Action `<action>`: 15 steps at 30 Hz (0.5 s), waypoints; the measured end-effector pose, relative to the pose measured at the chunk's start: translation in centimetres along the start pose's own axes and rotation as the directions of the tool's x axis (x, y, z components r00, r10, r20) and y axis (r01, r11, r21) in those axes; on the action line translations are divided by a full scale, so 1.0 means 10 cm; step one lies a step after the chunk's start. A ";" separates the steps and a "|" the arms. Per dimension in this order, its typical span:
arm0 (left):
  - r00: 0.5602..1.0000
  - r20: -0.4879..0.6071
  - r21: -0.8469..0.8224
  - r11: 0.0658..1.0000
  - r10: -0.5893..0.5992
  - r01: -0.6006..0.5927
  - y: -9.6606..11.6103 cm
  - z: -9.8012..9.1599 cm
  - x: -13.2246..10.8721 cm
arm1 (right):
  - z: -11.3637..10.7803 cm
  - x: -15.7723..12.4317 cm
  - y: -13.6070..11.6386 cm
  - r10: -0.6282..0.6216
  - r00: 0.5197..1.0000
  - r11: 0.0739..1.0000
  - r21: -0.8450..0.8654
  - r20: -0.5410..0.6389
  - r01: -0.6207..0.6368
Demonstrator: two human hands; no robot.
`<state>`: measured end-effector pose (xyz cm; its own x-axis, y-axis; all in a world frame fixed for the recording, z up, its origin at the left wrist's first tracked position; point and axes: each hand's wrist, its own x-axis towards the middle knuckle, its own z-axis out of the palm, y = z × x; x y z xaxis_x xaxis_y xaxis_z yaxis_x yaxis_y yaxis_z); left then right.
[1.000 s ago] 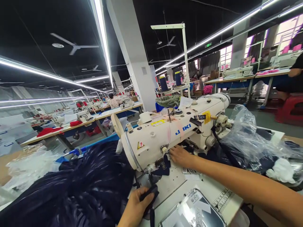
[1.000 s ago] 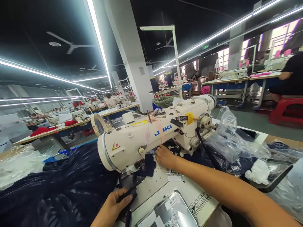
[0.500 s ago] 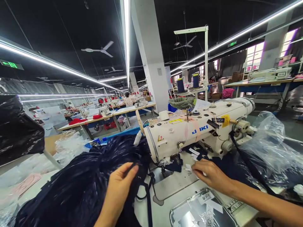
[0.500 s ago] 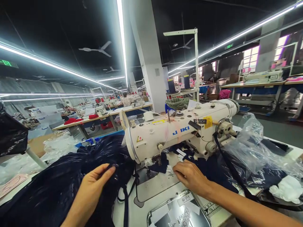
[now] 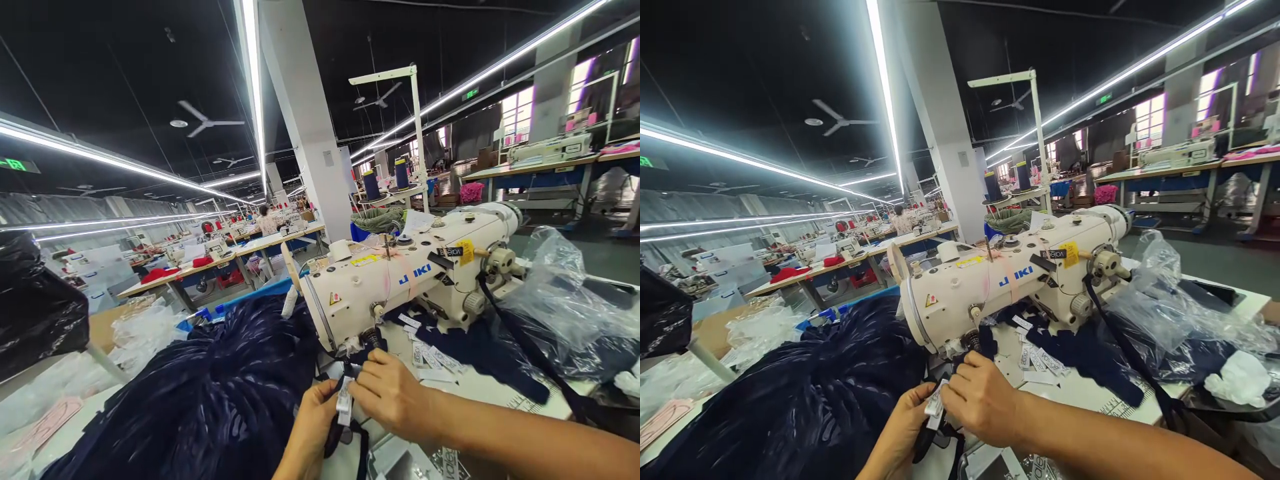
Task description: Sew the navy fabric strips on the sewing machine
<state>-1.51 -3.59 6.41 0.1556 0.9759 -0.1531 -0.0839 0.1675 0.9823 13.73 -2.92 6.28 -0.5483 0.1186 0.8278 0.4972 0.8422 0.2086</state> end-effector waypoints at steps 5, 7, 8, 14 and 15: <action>1.000 0.023 -0.106 0.994 -0.004 0.006 0.01 -0.03 -0.01 | 0.16 -0.08 -0.01 -0.088 0.989 0.981 -0.164 0.120 0.107; 0.999 0.012 -0.141 0.990 0.029 -0.027 0.00 -0.05 -0.01 | 0.17 -0.08 -0.02 -0.085 0.988 0.979 -0.176 0.128 0.107; 0.999 0.008 -0.150 0.988 0.041 -0.040 -0.01 -0.06 -0.01 | 0.17 -0.08 -0.03 -0.078 0.988 0.980 -0.174 0.132 0.101; 1.000 0.017 -0.107 0.994 -0.019 0.021 -0.14 -0.15 0.06 | 0.17 -0.14 -0.04 0.279 0.957 0.952 0.105 0.083 -0.287; 1.000 0.015 -0.103 0.994 -0.021 0.022 -0.16 -0.15 0.07 | 0.17 -0.14 -0.04 0.411 0.904 0.880 0.209 0.117 -0.427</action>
<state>-2.76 -2.95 4.54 0.1724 0.9700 -0.1717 -0.1816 0.2026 0.9623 13.18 -2.53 4.12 -0.3699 0.5148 0.7734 0.5310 0.8002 -0.2788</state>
